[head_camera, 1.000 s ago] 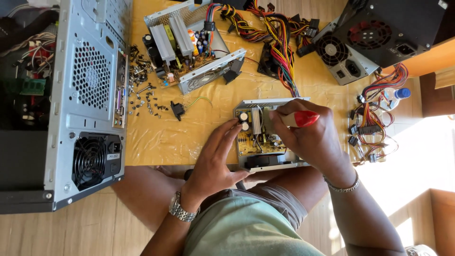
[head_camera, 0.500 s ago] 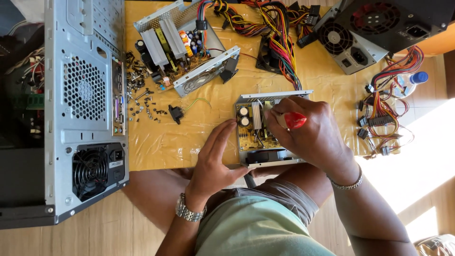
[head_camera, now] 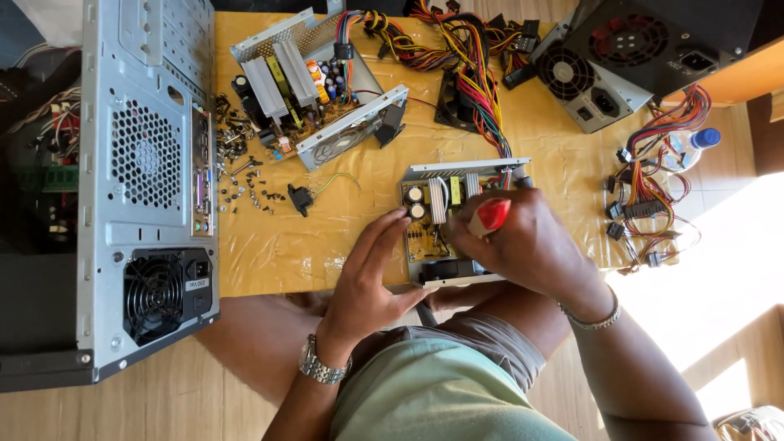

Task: Disassembling a computer power supply unit and cleaning the internal components with a brush.

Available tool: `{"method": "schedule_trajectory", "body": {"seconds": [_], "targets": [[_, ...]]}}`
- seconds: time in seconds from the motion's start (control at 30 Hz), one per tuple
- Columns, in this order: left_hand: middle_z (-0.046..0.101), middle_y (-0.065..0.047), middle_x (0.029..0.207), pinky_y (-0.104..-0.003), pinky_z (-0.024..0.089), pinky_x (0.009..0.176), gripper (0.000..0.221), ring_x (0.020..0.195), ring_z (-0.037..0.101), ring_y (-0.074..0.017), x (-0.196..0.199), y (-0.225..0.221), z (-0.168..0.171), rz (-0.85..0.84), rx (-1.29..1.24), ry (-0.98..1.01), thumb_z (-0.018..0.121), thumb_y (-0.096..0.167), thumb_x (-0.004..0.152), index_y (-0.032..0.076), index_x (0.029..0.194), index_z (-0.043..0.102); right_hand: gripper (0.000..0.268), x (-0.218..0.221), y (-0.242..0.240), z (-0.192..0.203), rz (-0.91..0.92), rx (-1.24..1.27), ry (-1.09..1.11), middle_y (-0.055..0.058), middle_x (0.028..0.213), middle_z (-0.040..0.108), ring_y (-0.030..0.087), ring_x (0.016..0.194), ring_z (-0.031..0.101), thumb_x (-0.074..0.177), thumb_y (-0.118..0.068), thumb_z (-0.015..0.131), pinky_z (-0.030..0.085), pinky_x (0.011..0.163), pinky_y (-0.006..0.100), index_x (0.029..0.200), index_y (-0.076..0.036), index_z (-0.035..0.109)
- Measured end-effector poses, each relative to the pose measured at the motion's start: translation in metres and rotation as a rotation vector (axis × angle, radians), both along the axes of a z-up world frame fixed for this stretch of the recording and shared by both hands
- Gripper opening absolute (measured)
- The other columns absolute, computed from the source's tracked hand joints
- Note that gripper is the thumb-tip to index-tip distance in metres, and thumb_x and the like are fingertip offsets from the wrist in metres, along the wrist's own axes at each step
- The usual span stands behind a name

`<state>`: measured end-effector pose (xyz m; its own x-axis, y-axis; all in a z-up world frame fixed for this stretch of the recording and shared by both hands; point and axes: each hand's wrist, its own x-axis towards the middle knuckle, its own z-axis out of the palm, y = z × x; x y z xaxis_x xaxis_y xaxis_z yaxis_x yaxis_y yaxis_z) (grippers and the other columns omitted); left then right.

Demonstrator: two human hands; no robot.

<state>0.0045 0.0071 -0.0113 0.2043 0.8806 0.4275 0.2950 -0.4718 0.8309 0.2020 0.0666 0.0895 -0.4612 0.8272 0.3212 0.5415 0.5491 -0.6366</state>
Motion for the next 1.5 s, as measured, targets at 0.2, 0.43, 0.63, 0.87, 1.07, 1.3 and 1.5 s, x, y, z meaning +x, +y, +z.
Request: {"method": "schedule_trajectory", "body": {"seconds": [0.2, 0.43, 0.63, 0.87, 1.07, 1.3, 1.5], "targets": [[0.051, -0.028, 0.142, -0.057, 0.050, 0.107, 0.069, 0.132, 0.055, -0.0474, 0.000, 0.001, -0.004, -0.018, 0.052, 0.026, 0.097, 0.010, 0.061, -0.001, 0.122, 0.067, 0.017, 0.012, 0.006, -0.025, -0.099, 0.158, 0.000, 0.016, 0.056, 0.059, 0.028, 0.041, 0.060, 0.095, -0.003, 0.070, 0.045, 0.037, 0.033, 0.080, 0.000, 0.063], [0.049, -0.029, 0.145, -0.055, 0.048, 0.109, 0.055, 0.137, 0.050, -0.0481, 0.000, -0.001, -0.003, -0.032, 0.046, 0.035, 0.095, 0.009, 0.063, 0.002, 0.112, 0.072, 0.014, 0.015, 0.009, -0.026, -0.094, 0.166, 0.064, 0.018, 0.056, 0.059, 0.031, 0.040, 0.058, 0.094, -0.004, 0.073, 0.043, 0.036, 0.034, 0.085, 0.003, 0.065], [0.049, -0.028, 0.145, -0.054, 0.048, 0.110, 0.046, 0.136, 0.051, -0.0471, 0.001, -0.002, -0.002, -0.013, 0.030, 0.057, 0.094, 0.009, 0.064, 0.003, 0.105, 0.075, 0.014, 0.014, 0.010, -0.019, -0.115, 0.152, 0.082, 0.015, 0.058, 0.060, 0.024, 0.042, 0.059, 0.095, -0.005, 0.073, 0.045, 0.040, 0.029, 0.085, 0.001, 0.067], [0.047, -0.028, 0.147, -0.055, 0.048, 0.109, 0.041, 0.136, 0.051, -0.0478, 0.002, -0.001, -0.001, -0.021, 0.022, 0.070, 0.094, 0.010, 0.065, 0.004, 0.101, 0.075, 0.012, 0.016, 0.007, -0.030, -0.101, 0.162, 0.053, 0.016, 0.058, 0.060, 0.031, 0.042, 0.060, 0.092, -0.005, 0.074, 0.046, 0.039, 0.033, 0.084, 0.000, 0.067], [0.047, -0.030, 0.146, -0.055, 0.048, 0.110, 0.039, 0.137, 0.050, -0.0486, 0.003, -0.003, -0.002, -0.024, 0.023, 0.085, 0.093, 0.010, 0.066, 0.004, 0.100, 0.075, 0.012, 0.013, 0.010, -0.031, -0.101, 0.177, 0.062, 0.016, 0.057, 0.061, 0.030, 0.041, 0.061, 0.092, -0.005, 0.074, 0.047, 0.038, 0.034, 0.084, 0.000, 0.067], [0.046, -0.030, 0.147, -0.056, 0.046, 0.111, 0.035, 0.137, 0.049, -0.0495, 0.004, -0.004, -0.007, -0.025, 0.042, 0.076, 0.093, 0.015, 0.069, 0.005, 0.097, 0.074, 0.014, 0.015, 0.011, -0.027, -0.071, 0.114, 0.116, 0.013, 0.059, 0.063, 0.024, 0.043, 0.060, 0.095, -0.008, 0.071, 0.048, 0.042, 0.030, 0.084, 0.000, 0.067], [0.043, -0.029, 0.150, -0.057, 0.046, 0.111, 0.026, 0.139, 0.047, -0.0492, 0.004, -0.004, -0.004, -0.024, 0.058, 0.116, 0.090, 0.013, 0.072, 0.006, 0.093, 0.077, 0.013, 0.014, 0.007, -0.012, -0.022, 0.087, 0.046, 0.017, 0.057, 0.061, 0.031, 0.042, 0.061, 0.094, -0.003, 0.068, 0.049, 0.041, 0.037, 0.082, 0.002, 0.065]]}}
